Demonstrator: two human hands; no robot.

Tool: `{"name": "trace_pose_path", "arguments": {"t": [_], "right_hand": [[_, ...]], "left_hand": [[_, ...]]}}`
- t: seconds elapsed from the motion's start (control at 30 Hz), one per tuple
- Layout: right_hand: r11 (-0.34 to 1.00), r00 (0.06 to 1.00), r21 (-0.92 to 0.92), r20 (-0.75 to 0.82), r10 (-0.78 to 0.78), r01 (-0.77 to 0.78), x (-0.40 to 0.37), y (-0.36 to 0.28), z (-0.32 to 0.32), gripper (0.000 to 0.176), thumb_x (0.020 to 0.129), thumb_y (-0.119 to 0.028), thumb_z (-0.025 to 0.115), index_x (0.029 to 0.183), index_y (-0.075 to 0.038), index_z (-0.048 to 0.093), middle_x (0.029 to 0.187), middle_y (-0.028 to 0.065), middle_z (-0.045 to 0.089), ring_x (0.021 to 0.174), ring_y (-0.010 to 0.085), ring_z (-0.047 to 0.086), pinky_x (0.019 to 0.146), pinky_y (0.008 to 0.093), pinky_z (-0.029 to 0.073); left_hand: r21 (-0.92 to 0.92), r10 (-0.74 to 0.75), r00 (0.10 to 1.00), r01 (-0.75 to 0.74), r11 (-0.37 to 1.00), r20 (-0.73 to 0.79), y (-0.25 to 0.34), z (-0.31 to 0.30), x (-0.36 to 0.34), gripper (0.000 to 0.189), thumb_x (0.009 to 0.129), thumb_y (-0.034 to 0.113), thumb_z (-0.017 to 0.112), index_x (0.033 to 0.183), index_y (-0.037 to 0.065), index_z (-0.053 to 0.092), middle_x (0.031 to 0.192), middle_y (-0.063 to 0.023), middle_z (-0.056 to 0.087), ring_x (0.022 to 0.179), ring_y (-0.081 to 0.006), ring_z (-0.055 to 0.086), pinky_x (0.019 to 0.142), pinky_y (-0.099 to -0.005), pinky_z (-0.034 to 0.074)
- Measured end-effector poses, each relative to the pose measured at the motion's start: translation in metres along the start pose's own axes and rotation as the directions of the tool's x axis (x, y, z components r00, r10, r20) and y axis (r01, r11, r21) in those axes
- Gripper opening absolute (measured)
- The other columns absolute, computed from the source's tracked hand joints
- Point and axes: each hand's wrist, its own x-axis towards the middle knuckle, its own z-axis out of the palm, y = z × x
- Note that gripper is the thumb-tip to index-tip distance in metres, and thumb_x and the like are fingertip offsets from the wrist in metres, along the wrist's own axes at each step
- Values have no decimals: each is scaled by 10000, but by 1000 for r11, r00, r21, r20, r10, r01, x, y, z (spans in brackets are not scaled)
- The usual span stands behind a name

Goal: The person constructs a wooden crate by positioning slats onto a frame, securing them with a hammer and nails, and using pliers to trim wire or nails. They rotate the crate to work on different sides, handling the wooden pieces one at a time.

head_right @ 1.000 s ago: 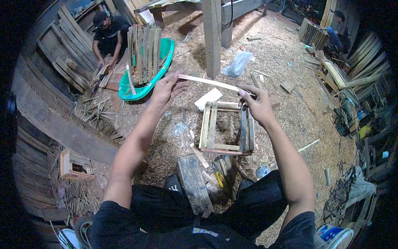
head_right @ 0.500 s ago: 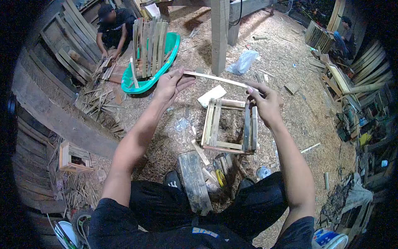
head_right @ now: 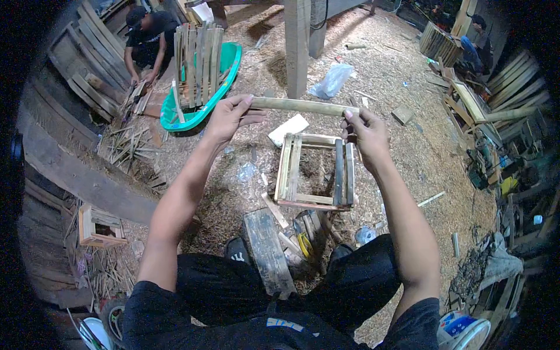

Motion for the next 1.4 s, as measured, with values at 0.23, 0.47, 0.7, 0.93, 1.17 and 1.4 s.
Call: {"name": "trace_pose_path", "arguments": {"t": [0.23,0.47,0.7,0.93,1.17,1.4], "right_hand": [[969,996,-248,88,14,8,0,6,-2,276,1056,-272,653,997,-8,705,710,13,655,630,91,599,570,269,472],[877,982,-444,50,-180,183,-3,-3,3,278,1037,-249,674,957,12,726,689,-2,645,613,73,575,562,275,452],[959,983,-215,61,-172,182,-3,3,0,292,1069,-271,630,988,0,705,709,7,650,594,80,581,548,263,457],[942,984,-286,24,-177,177,2,5,-4,360,1058,-327,642,944,6,718,702,3,636,601,64,563,549,261,437],[807,949,-529,-8,-314,263,-5,-14,2,382,1040,-352,665,916,5,718,672,6,620,607,78,541,555,280,430],[972,988,-180,2,-155,153,-1,0,1,323,1077,-287,610,940,-3,683,719,-6,611,619,79,567,561,270,447]], "left_hand": [[59,16,999,-14,998,-33,-8,1,4,326,1105,202,533,1204,-90,642,992,-222,750,818,-283,779,707,-348,664],[162,80,984,-54,985,-157,-6,6,7,330,1092,236,574,1151,-76,667,891,-190,755,706,-213,759,588,-308,623],[129,22,997,-13,992,-71,-3,6,5,370,1079,295,601,1111,-68,664,888,-175,747,664,-193,738,569,-296,603],[281,-33,999,29,959,11,-10,-1,5,355,1074,294,617,985,-40,699,763,-111,726,589,-132,677,526,-271,533],[352,84,994,-54,934,-71,-5,9,-1,355,1042,308,672,908,-18,711,667,-59,686,535,-97,616,489,-263,466],[114,44,998,-49,992,40,-5,-2,5,300,1072,255,622,970,-17,697,762,-78,712,560,-96,617,515,-259,493]]}}
